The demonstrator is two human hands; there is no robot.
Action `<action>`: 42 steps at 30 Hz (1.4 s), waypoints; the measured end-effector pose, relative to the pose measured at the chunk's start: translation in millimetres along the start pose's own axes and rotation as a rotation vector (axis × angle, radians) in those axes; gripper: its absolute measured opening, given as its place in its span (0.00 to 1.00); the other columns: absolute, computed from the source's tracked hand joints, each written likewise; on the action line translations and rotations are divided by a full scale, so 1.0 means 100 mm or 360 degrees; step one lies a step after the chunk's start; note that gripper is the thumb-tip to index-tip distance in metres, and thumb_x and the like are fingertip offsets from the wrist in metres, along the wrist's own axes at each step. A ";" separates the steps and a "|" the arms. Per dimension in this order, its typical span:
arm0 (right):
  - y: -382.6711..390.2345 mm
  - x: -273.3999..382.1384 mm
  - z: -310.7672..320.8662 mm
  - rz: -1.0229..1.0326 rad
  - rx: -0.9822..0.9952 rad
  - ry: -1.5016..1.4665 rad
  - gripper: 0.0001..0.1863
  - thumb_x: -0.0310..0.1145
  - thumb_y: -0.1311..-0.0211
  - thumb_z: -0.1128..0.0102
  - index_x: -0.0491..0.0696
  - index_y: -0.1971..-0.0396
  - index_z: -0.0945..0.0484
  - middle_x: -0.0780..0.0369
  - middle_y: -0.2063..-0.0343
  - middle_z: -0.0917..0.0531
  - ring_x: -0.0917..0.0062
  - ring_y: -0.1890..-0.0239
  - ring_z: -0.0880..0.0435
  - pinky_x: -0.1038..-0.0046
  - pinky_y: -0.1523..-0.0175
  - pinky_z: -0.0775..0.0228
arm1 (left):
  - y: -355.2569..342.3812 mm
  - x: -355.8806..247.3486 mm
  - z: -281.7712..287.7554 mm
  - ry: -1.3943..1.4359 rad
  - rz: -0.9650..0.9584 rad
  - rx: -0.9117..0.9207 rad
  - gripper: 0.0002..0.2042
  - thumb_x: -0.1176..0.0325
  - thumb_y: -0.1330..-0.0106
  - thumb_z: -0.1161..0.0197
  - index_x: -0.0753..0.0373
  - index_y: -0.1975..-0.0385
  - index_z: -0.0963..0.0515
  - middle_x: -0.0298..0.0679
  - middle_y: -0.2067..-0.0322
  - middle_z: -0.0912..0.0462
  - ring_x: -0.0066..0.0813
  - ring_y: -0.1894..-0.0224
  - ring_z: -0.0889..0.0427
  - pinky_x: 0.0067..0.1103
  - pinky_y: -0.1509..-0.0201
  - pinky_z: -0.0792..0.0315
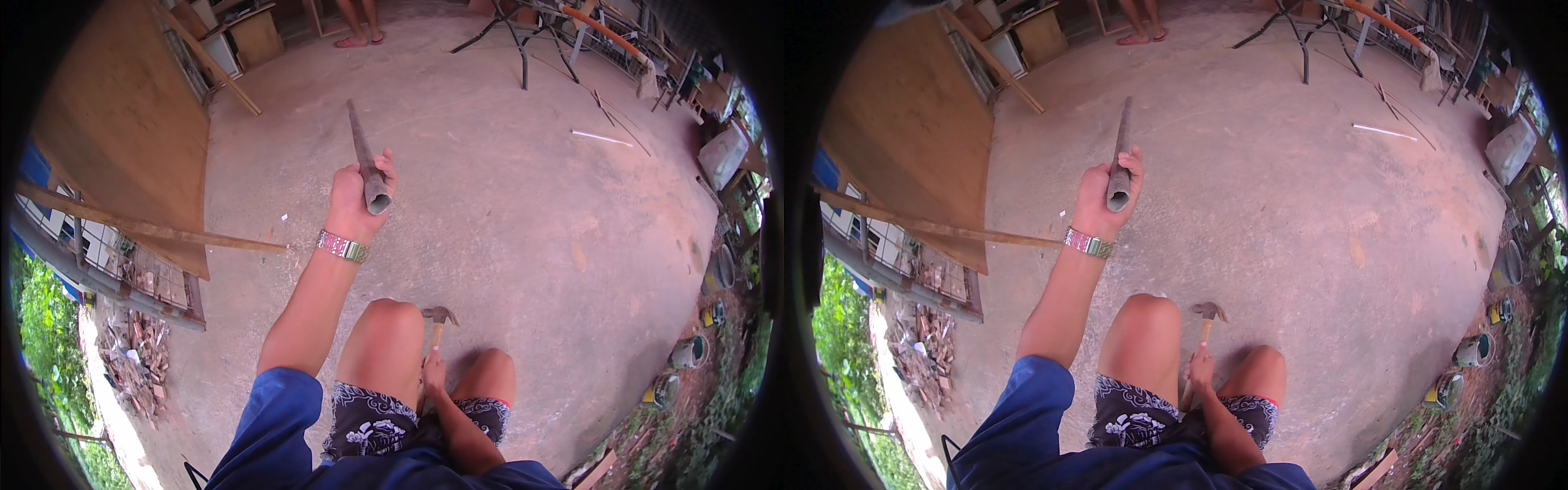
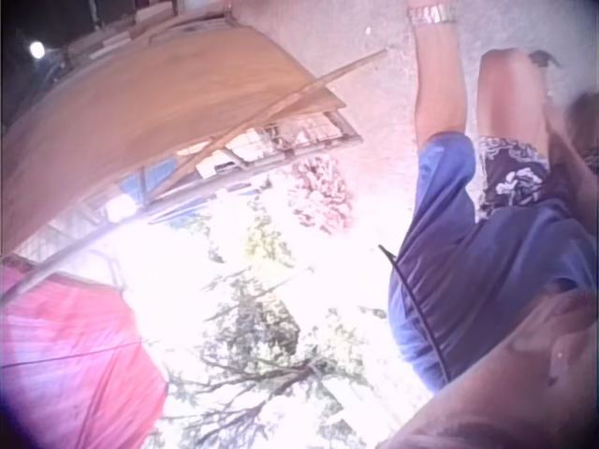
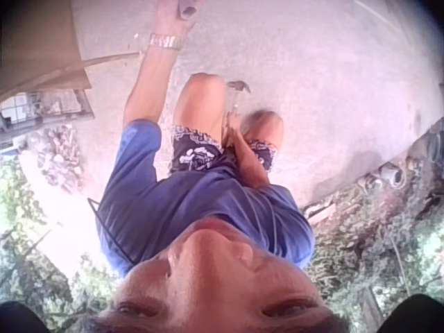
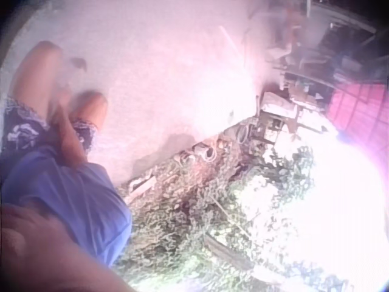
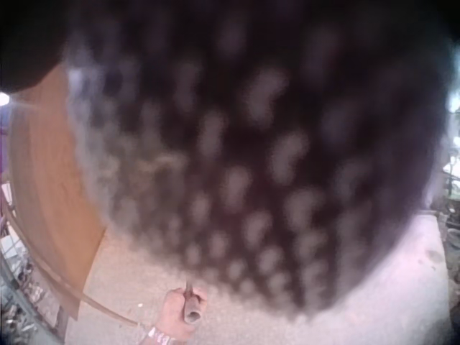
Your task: The person repeatedly strikes a long metal rod with a hammer on a concrete floor, rotating and repositioning the rod to shape it. The person occasionally lifts the rod to inspect its form before continuing to hammer it.
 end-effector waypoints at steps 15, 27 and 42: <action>-0.19 -0.17 0.04 0.0369 0.0148 0.0168 0.37 0.59 0.18 0.59 0.39 0.74 0.22 0.62 0.80 0.19 0.79 0.82 0.23 0.71 0.78 0.32 | 0.43 -0.66 1.15 -0.1648 -0.0174 -0.0557 0.16 0.59 0.22 0.38 0.70 0.55 0.28 0.41 0.70 0.23 0.26 0.72 0.23 0.23 0.71 0.24; 0.12 -0.29 0.07 0.0173 0.0186 0.0213 0.34 0.56 0.18 0.57 0.40 0.73 0.21 0.64 0.80 0.19 0.82 0.80 0.24 0.72 0.76 0.33 | 1.90 -1.18 4.57 -0.3680 -0.0179 -0.0935 0.14 0.63 0.26 0.39 0.70 0.57 0.25 0.61 0.62 0.24 0.65 0.53 0.26 0.49 0.47 0.29; 0.29 -0.22 0.21 -0.0006 0.0152 0.0200 0.31 0.54 0.17 0.56 0.42 0.73 0.22 0.67 0.80 0.21 0.84 0.79 0.26 0.74 0.75 0.35 | 2.39 -0.94 4.97 -0.3894 0.0293 -0.1545 0.22 0.58 0.37 0.30 0.70 0.52 0.24 0.61 0.51 0.19 0.60 0.48 0.19 0.47 0.43 0.24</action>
Point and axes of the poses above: each hand's wrist, its own y-axis away from the middle knuckle, its own z-axis out of the back of the hand, x = y × z, the point moved 7 cm from there along -y, towards the middle knuckle
